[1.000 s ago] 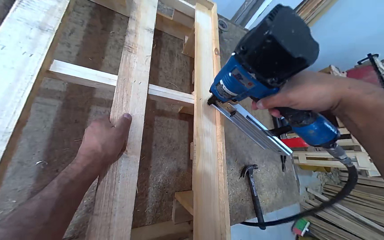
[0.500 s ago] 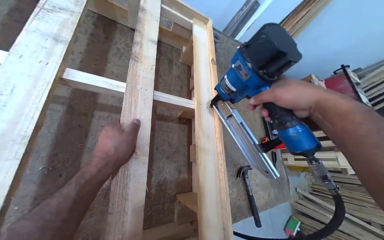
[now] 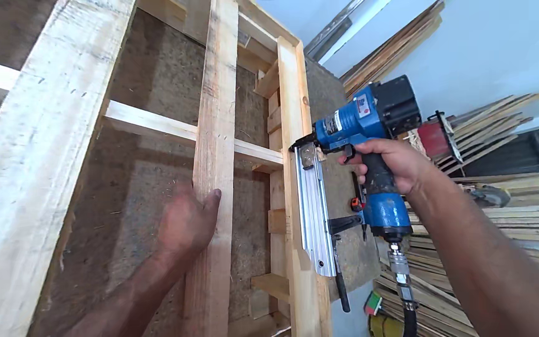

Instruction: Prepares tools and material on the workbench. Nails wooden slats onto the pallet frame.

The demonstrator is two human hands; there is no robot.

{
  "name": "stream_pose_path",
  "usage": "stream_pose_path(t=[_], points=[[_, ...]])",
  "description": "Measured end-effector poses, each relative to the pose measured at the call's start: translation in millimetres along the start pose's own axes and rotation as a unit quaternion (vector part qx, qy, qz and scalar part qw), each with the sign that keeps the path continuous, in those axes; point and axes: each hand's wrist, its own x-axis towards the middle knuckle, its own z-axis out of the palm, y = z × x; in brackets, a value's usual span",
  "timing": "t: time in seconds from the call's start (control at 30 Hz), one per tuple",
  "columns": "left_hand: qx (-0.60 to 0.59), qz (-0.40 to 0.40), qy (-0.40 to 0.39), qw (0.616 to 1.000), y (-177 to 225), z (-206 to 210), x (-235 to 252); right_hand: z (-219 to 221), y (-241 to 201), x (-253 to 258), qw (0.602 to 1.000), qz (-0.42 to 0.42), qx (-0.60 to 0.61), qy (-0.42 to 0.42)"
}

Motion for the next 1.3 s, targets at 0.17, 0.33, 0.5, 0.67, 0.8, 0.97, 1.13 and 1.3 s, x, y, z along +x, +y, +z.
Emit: stream_pose_path(t=[0.17, 0.33, 0.5, 0.67, 0.8, 0.97, 1.13, 1.3], points=[[0.020, -0.008, -0.009, 1.000, 2.9, -0.5, 1.1, 7.2, -1.7, -4.1, 1.000, -0.003, -0.027, 0.014], [0.020, -0.005, -0.013, 1.000, 2.8, -0.4, 0.8, 9.4, -3.8, -12.9, 0.997, -0.015, -0.049, 0.057], [0.018, 0.004, -0.011, 1.000, 2.8, -0.1, 0.6, -1.9, 9.2, -7.4, 0.996, -0.025, -0.051, 0.066], [0.019, 0.004, -0.005, 1.000, 1.8, 0.8, -0.8, -8.1, 14.5, -2.8, 0.997, -0.027, -0.033, 0.056], [0.026, 0.004, -0.006, 1.000, 2.4, -0.3, -0.6, -8.1, 12.3, -2.2, 0.995, -0.024, -0.060, 0.071], [0.041, 0.006, -0.030, 0.999, 3.9, -5.3, -3.3, -20.4, 42.4, -56.6, 0.993, -0.044, -0.098, 0.053], [0.013, 0.048, 0.000, 0.999, -26.1, 12.9, 21.0, -20.6, 161.4, -196.4, 0.995, -0.057, -0.051, 0.061], [-0.001, 0.063, 0.022, 0.998, -52.0, 29.7, 48.5, -0.3, 262.3, -272.4, 0.999, -0.033, 0.010, 0.029]])
